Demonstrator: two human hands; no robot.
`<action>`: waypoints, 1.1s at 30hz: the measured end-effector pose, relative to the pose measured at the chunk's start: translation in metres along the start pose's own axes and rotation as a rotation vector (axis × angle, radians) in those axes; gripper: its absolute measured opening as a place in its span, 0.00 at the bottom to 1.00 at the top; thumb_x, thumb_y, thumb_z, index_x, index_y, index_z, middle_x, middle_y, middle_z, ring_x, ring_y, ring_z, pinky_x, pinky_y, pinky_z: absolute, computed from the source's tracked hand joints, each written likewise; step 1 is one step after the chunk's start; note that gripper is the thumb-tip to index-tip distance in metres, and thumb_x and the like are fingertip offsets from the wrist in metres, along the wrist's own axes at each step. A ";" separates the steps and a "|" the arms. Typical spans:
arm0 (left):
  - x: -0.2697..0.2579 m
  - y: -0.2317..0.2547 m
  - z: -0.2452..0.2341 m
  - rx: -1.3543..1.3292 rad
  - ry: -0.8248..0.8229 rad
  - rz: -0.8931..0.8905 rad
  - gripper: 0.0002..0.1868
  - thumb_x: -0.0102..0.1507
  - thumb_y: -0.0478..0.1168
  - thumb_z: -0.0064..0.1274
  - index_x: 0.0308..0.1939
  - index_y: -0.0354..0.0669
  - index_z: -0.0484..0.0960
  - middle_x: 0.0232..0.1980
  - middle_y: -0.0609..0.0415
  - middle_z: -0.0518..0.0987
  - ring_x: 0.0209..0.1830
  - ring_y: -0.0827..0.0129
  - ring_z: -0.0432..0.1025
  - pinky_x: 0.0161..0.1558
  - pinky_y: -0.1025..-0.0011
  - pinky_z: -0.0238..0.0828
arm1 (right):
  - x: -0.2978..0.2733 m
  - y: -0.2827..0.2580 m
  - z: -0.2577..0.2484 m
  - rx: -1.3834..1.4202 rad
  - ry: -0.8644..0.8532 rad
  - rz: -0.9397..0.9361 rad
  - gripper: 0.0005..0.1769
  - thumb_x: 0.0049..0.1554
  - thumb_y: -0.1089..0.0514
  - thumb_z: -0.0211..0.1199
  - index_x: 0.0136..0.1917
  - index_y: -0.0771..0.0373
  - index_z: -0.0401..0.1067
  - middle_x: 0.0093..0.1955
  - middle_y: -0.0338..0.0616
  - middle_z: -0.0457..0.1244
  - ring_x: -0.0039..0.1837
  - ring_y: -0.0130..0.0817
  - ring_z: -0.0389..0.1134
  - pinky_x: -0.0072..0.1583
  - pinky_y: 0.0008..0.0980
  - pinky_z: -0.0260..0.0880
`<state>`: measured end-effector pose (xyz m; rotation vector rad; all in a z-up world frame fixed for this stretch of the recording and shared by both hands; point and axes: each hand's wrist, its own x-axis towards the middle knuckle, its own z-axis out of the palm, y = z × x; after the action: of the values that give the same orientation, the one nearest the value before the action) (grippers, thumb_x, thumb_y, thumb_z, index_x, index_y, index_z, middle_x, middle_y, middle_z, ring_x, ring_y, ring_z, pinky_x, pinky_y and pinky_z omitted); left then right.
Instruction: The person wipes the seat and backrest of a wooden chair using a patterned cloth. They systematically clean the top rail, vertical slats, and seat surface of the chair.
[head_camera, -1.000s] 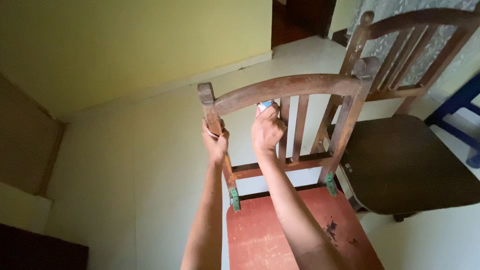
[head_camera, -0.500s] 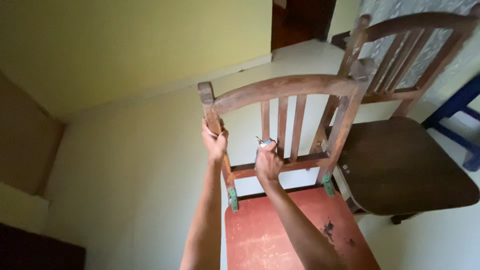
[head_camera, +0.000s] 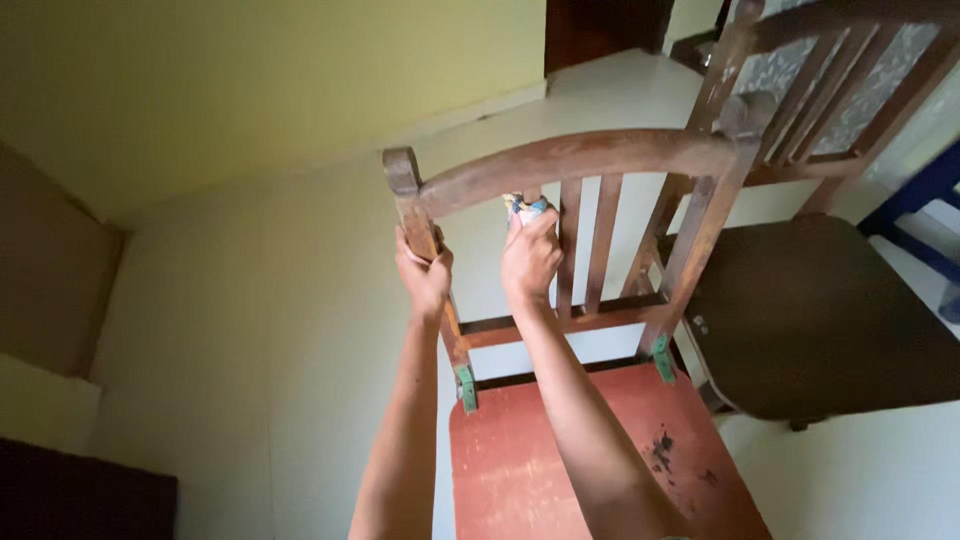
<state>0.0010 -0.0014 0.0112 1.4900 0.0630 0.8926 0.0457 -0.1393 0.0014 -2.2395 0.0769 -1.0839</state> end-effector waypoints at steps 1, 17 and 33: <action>-0.008 -0.001 -0.001 0.005 -0.001 0.009 0.20 0.52 0.23 0.49 0.47 0.41 0.70 0.38 0.57 0.76 0.36 0.74 0.71 0.39 0.74 0.71 | -0.011 0.010 0.007 0.036 -0.051 0.061 0.26 0.63 0.50 0.61 0.59 0.75 0.58 0.33 0.58 0.66 0.35 0.54 0.72 0.36 0.47 0.74; -0.006 -0.007 -0.003 -0.081 -0.051 0.043 0.19 0.52 0.23 0.48 0.45 0.41 0.69 0.38 0.57 0.74 0.35 0.76 0.69 0.35 0.76 0.69 | -0.055 0.051 0.012 0.231 -0.174 0.018 0.25 0.62 0.59 0.59 0.64 0.81 0.59 0.41 0.61 0.68 0.39 0.50 0.73 0.37 0.43 0.76; -0.007 0.002 0.000 -0.044 -0.027 0.025 0.21 0.52 0.22 0.49 0.48 0.39 0.69 0.37 0.58 0.73 0.32 0.77 0.68 0.32 0.75 0.66 | -0.041 0.037 0.020 0.130 0.088 -0.069 0.21 0.59 0.55 0.65 0.56 0.71 0.63 0.35 0.55 0.67 0.35 0.51 0.72 0.36 0.45 0.72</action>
<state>-0.0051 -0.0052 0.0098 1.4644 0.0051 0.8883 0.0405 -0.1452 -0.0568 -2.0918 -0.0329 -1.1898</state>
